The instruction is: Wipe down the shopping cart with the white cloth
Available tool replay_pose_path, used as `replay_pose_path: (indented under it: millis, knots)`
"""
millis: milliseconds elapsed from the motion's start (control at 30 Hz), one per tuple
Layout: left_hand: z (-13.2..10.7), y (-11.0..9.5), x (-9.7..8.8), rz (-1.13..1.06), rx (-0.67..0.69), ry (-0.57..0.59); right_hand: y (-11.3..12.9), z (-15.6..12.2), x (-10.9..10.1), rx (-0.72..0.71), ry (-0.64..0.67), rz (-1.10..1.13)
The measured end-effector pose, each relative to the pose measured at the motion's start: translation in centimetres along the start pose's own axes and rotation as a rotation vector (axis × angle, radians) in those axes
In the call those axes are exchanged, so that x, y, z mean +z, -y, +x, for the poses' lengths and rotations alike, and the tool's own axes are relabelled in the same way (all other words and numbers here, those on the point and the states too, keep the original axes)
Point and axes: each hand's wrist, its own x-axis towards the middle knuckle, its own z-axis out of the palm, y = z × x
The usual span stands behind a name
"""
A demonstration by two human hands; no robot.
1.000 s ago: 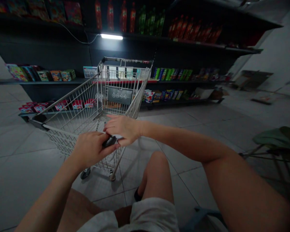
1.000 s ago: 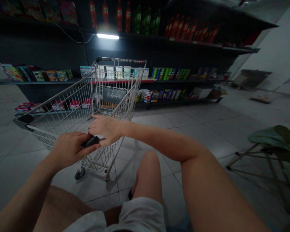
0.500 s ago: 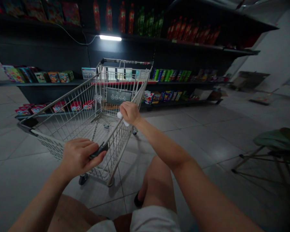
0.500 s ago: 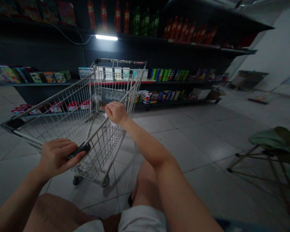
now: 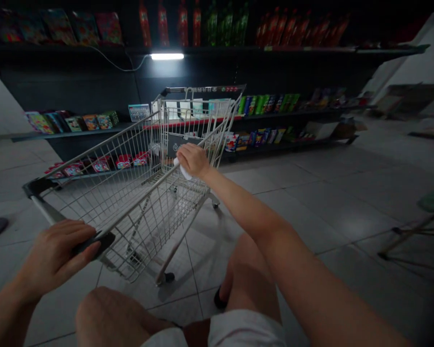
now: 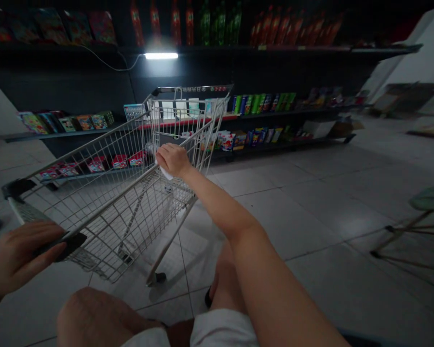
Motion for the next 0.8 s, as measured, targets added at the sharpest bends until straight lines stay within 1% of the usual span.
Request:
replay_pose_path:
  millis: [33,100,167,233,300,367,433,500,567,633,700,733,800]
  knots:
    - [0.0,0.1,-0.5,-0.023,-0.005,0.062,0.7,0.0,0.2,0.016,-0.013,0.008]
    - [0.2,-0.2,-1.4,-0.053,-0.040,0.166,3.5,-0.4,0.7,-0.012,-0.036,0.052]
    - [0.8,-0.8,-1.9,-0.001,-0.127,0.230,6.8,-0.9,1.2,-0.083,-0.062,0.124]
    - [1.6,-1.5,-1.9,0.090,-0.228,0.297,9.0,-1.4,1.3,-0.167,-0.082,0.200]
    - [2.4,-1.9,-1.7,0.159,-0.301,0.375,9.6,-1.9,1.2,-0.230,-0.072,0.259]
    - [3.0,-1.9,-1.5,0.144,-0.326,0.441,9.0,-2.4,0.8,-0.244,-0.050,0.310]
    - [3.3,-1.6,-1.5,0.098,-0.338,0.467,8.5,-2.9,0.6,-0.214,-0.067,0.365]
    - [3.4,-1.2,-1.6,0.048,-0.340,0.468,9.3,-3.5,0.9,-0.143,-0.133,0.418]
    - [3.4,-0.9,-1.6,-0.003,-0.332,0.459,11.7,-4.2,2.1,-0.093,-0.178,0.466]
    - [3.5,-0.8,-1.7,-0.058,-0.323,0.457,15.1,-5.3,3.9,-0.110,-0.183,0.508]
    - [3.5,-0.7,-1.8,-0.078,-0.324,0.464,18.2,-6.9,6.1,-0.184,-0.198,0.530]
    - [3.6,-0.7,-1.9,-0.076,-0.324,0.469,19.2,-7.9,7.1,-0.229,-0.203,0.527]
    - [3.6,-0.5,-2.2,-0.084,-0.321,0.484,19.9,-10.1,9.0,-0.362,-0.150,0.499]
